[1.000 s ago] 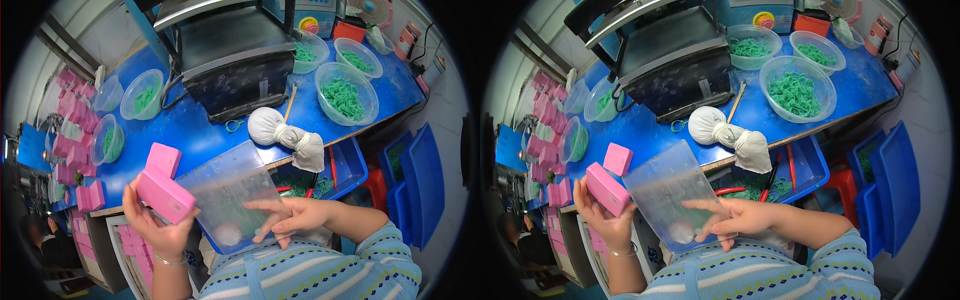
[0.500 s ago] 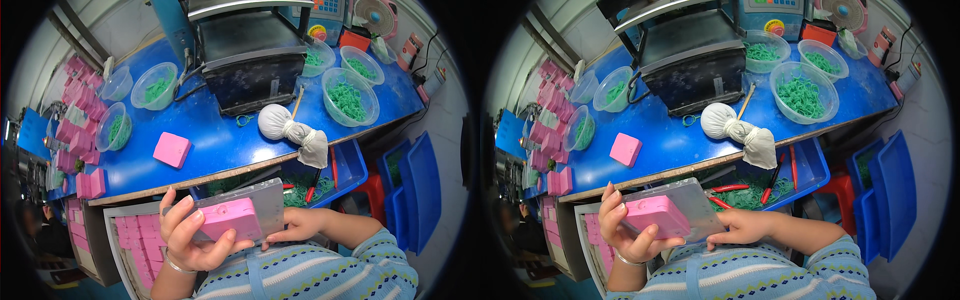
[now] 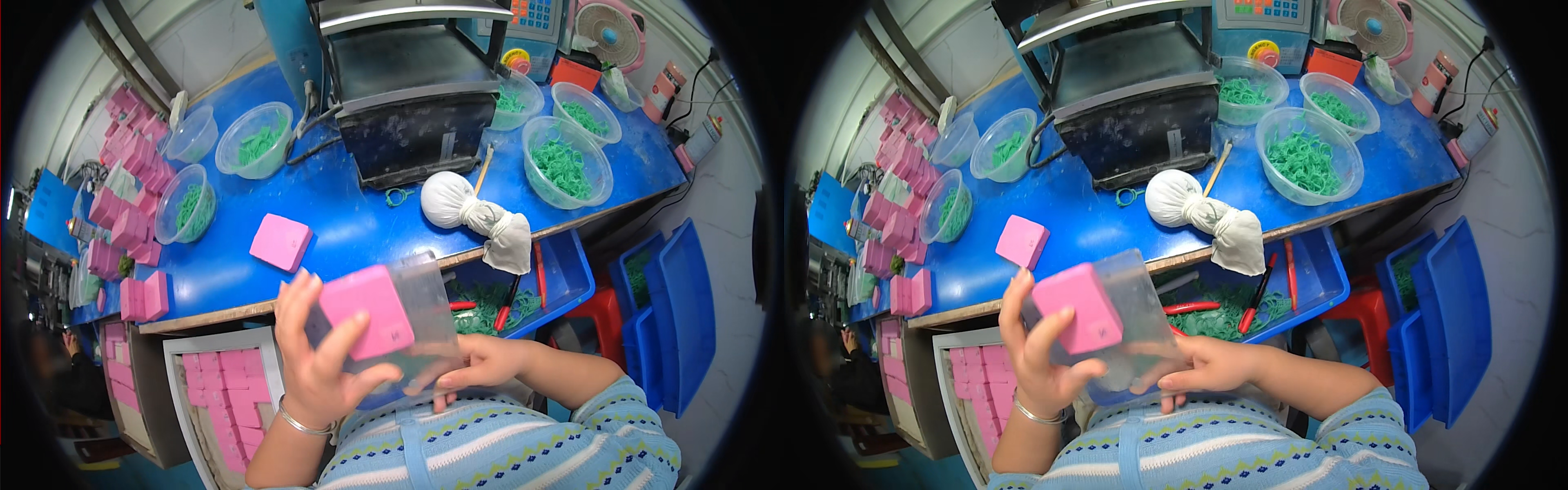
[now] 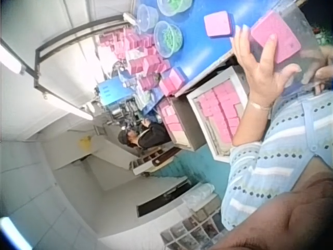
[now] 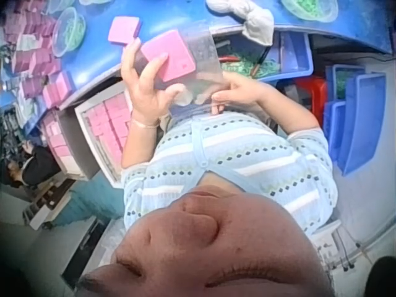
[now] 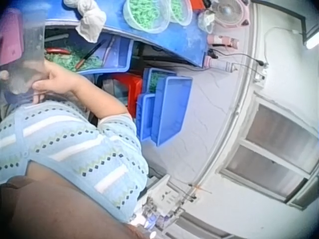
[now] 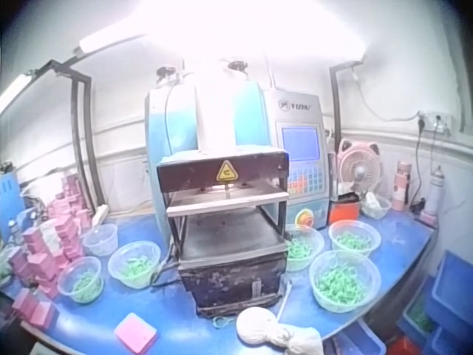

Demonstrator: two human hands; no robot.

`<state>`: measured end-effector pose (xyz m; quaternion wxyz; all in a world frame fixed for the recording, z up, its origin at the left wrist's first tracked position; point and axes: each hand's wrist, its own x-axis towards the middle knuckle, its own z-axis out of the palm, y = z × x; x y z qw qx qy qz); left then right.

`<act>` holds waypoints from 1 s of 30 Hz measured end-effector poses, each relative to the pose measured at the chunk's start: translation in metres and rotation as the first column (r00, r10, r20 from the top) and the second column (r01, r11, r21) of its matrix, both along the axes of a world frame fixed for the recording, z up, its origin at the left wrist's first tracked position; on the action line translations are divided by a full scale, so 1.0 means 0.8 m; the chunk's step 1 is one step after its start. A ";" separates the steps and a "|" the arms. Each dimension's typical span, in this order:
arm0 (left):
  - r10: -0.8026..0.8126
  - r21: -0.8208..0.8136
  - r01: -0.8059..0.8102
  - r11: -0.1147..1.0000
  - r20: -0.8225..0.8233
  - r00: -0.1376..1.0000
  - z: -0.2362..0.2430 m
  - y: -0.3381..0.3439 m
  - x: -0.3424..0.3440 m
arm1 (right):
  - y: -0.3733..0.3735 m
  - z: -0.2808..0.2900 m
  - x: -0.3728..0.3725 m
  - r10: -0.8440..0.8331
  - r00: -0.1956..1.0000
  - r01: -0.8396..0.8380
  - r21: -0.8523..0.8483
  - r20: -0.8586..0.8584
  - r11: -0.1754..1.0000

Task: Using a wax injection machine to cast green wax patterns into silicone molds and removing them.

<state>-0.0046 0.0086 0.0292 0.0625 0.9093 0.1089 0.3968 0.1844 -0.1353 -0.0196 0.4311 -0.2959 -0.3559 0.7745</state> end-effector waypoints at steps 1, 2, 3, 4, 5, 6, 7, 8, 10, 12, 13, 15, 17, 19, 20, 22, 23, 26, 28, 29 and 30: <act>0.028 -0.164 -0.027 0.986 0.000 1.000 0.004 0.006 0.002 | -0.001 0.007 0.005 -0.007 1.000 0.007 0.005 0.008 1.000; 0.051 -0.323 -0.050 0.945 -0.003 0.999 0.007 0.011 0.003 | -0.002 0.018 0.015 0.002 0.990 -0.007 -0.036 -0.143 0.999; 0.154 -0.361 -0.139 0.922 0.012 0.988 0.001 0.020 0.000 | -0.001 0.030 0.025 0.012 0.956 -0.033 -0.069 -0.293 0.997; 0.199 -0.301 -0.169 0.939 0.072 0.977 0.000 0.033 0.000 | 0.001 0.050 0.035 -0.022 0.949 0.012 -0.033 -0.314 0.999; 0.303 -0.264 -0.286 0.921 0.022 0.953 -0.003 0.044 0.000 | 0.001 0.073 0.044 -0.060 0.944 0.054 -0.027 -0.325 0.998; 0.406 -0.223 -0.401 0.889 -0.022 0.913 -0.008 0.054 0.000 | 0.003 0.095 0.053 -0.096 0.937 0.094 -0.022 -0.336 0.995; 0.397 -0.222 -0.389 0.894 -0.010 0.918 -0.015 0.064 0.000 | 0.005 0.110 0.060 -0.129 0.914 0.150 0.025 -0.385 0.988; 0.426 -0.205 -0.437 0.876 -0.097 0.900 -0.024 0.075 -0.001 | 0.007 0.122 0.067 -0.156 0.887 0.205 0.068 -0.435 0.976; 0.447 -0.184 -0.474 0.861 -0.170 0.878 -0.026 0.084 0.001 | 0.013 0.142 0.080 -0.211 0.868 0.277 0.086 -0.450 0.957; 0.341 -0.362 -0.380 0.851 -0.170 0.925 -0.023 0.086 0.000 | 0.021 0.156 0.087 -0.225 0.862 0.305 0.109 -0.454 0.946; 0.264 -0.358 -0.298 0.885 -0.141 0.954 -0.024 0.088 -0.002 | 0.026 0.157 0.093 -0.224 0.865 0.303 0.113 -0.449 0.946; 0.205 -0.385 -0.249 0.889 -0.152 0.967 -0.019 0.084 -0.003 | 0.037 0.155 0.104 -0.214 0.901 0.285 0.143 -0.377 0.948; 0.128 -0.416 -0.198 0.888 -0.191 0.973 -0.016 0.084 -0.005 | 0.051 0.165 0.103 -0.357 0.895 0.400 0.128 -0.268 0.908; 0.139 -0.419 -0.202 0.885 -0.176 0.975 -0.018 0.085 -0.005 | 0.069 0.165 0.116 -0.376 0.889 0.427 0.173 -0.262 0.888; 0.146 -0.420 -0.201 0.885 -0.159 0.976 -0.020 0.085 -0.004 | 0.076 0.163 0.119 -0.439 0.861 0.489 0.182 -0.257 0.853; 0.192 -0.383 -0.237 0.893 -0.152 0.970 -0.022 0.084 -0.006 | 0.093 0.173 0.110 -0.666 0.732 0.682 0.129 -0.145 0.720; 0.227 -0.342 -0.263 0.902 -0.141 0.964 -0.022 0.083 -0.007 | 0.100 0.171 0.111 -0.659 0.738 0.674 0.123 -0.145 0.728; 0.252 -0.324 -0.298 0.898 -0.176 0.952 -0.022 0.080 -0.002 | 0.112 0.154 0.126 -0.786 0.617 0.755 0.247 0.046 0.607; 0.255 -0.340 -0.311 0.888 -0.198 0.946 -0.023 0.078 0.001 | 0.115 0.140 0.141 -0.724 0.686 0.651 0.384 0.070 0.654; 0.257 -0.351 -0.321 0.880 -0.217 0.942 -0.024 0.078 0.002 | 0.118 0.140 0.139 -0.775 0.625 0.710 0.346 0.093 0.613; 0.263 -0.355 -0.331 0.874 -0.226 0.938 -0.024 0.078 0.001 | 0.120 0.136 0.138 -0.770 0.632 0.708 0.337 0.093 0.621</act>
